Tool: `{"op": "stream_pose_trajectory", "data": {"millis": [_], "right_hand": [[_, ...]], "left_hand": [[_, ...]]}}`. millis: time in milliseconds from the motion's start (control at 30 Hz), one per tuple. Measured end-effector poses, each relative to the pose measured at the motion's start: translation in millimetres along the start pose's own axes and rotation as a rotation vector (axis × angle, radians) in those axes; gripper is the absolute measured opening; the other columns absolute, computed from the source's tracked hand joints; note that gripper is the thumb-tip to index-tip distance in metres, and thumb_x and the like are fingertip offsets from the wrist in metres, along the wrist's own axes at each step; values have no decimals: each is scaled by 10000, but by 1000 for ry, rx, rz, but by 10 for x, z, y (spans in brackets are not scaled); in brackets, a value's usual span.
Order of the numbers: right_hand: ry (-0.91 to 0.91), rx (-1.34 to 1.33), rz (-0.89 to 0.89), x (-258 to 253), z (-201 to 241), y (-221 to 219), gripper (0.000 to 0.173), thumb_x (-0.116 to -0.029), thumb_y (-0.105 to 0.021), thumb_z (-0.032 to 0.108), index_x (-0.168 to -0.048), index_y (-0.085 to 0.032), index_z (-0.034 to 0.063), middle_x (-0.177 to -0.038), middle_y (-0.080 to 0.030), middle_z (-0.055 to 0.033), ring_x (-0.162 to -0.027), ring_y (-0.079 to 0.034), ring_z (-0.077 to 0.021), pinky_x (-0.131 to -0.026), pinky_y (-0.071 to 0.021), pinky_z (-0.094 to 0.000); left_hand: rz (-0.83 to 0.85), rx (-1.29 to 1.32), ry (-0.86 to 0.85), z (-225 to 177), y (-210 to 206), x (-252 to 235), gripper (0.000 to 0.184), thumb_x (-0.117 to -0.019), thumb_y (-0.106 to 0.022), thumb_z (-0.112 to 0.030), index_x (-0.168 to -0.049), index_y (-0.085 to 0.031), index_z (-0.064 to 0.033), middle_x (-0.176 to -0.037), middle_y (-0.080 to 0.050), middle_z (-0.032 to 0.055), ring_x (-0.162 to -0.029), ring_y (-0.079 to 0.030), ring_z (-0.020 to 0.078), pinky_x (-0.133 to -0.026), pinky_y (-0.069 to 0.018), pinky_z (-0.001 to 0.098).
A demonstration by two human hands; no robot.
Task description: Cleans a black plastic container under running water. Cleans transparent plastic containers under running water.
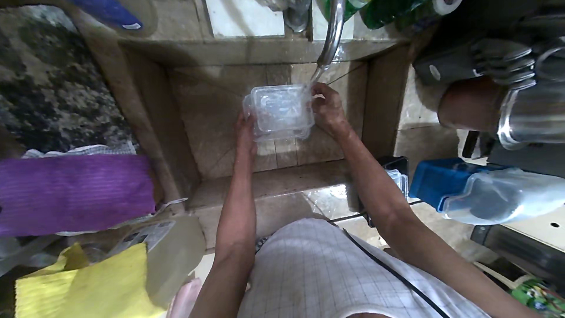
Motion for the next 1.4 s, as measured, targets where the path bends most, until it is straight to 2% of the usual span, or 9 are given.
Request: {"op": "stream_pose_trajectory", "data": {"millis": [200,300,467,667,967,1100,1233,1333,1400], "right_hand": [[-73,171,-103,43,-23,41,509,-911,-683,64,-1408,-580,28,-1339,-625,-168,-933,-712,-212,-853,-608,-378],[-103,212,-120,47,-85,-3,522,-917,-685,97,-1424,-576,35,-1400,-604,-166,-1042,-705,-237,-931,-590,-393],[-159,181,-114,20,-181,-38,606,-886,-744,130,-1449,-547,26,-1413,-591,-181,-1118,-684,-261,-963,-578,-418],[-170,151,-153,21,-194,-122,1054,-722,-923,393,-1554,-389,28,-1535,-469,-196,-1332,-549,-287,-1084,-501,-424],[-249,176,-107,2,-225,-150,1080,-677,-944,397,-1556,-408,70,-1528,-479,-187,-1325,-542,-318,-1082,-482,-492],[-230,153,-92,28,-249,-177,1103,-669,-956,371,-1566,-389,69,-1546,-469,-174,-1349,-534,-286,-1097,-486,-444],[-132,224,61,115,-108,-257,1214,-627,-971,391,-1606,-319,88,-1671,-259,-178,-1500,-351,-290,-1190,-379,-436],[-93,277,169,166,-140,-348,1320,-539,-995,426,-1633,-291,198,-1713,-118,-169,-1546,-249,-317,-1211,-349,-477],[-80,347,171,176,-169,-367,1282,-565,-975,498,-1630,-307,246,-1718,-115,-154,-1546,-254,-324,-1202,-355,-496]], "left_hand": [[41,-193,-19,-64,-31,26,531,-907,-623,-50,-1421,-494,-10,-1225,-652,150,-1021,-675,206,-842,-608,418],[65,-219,-23,-119,-53,59,632,-848,-689,2,-1444,-480,-24,-1184,-673,156,-970,-694,212,-804,-621,409],[118,-228,-13,-97,-67,78,577,-885,-714,-38,-1411,-477,-46,-1052,-716,123,-839,-722,192,-726,-632,384],[215,-195,-29,-160,-207,125,568,-920,-742,-89,-1415,-463,-71,-1101,-726,122,-880,-739,221,-715,-643,396],[221,-128,5,-130,-293,104,565,-946,-707,-79,-1442,-437,-76,-1080,-724,113,-860,-738,207,-709,-644,382],[197,-112,47,-45,-281,62,503,-1001,-655,-128,-1465,-465,-81,-1236,-667,140,-963,-722,263,-732,-647,453],[179,-101,44,-37,-277,35,503,-1051,-587,-216,-1513,-436,-89,-1304,-633,142,-1033,-705,271,-766,-642,478],[187,-93,16,-110,-297,28,484,-1048,-591,-224,-1490,-457,-81,-1294,-647,136,-1036,-707,267,-779,-642,474],[207,-93,3,-136,-315,13,463,-1037,-604,-204,-1465,-485,-75,-1280,-648,137,-1026,-705,272,-770,-642,478]]}}
Point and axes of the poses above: each hand's wrist, its own x-axis away from the middle knuckle, its own y-axis out of the back of the hand, z = x × y, the point moved 8 cm from there along -x, towards the middle knuckle
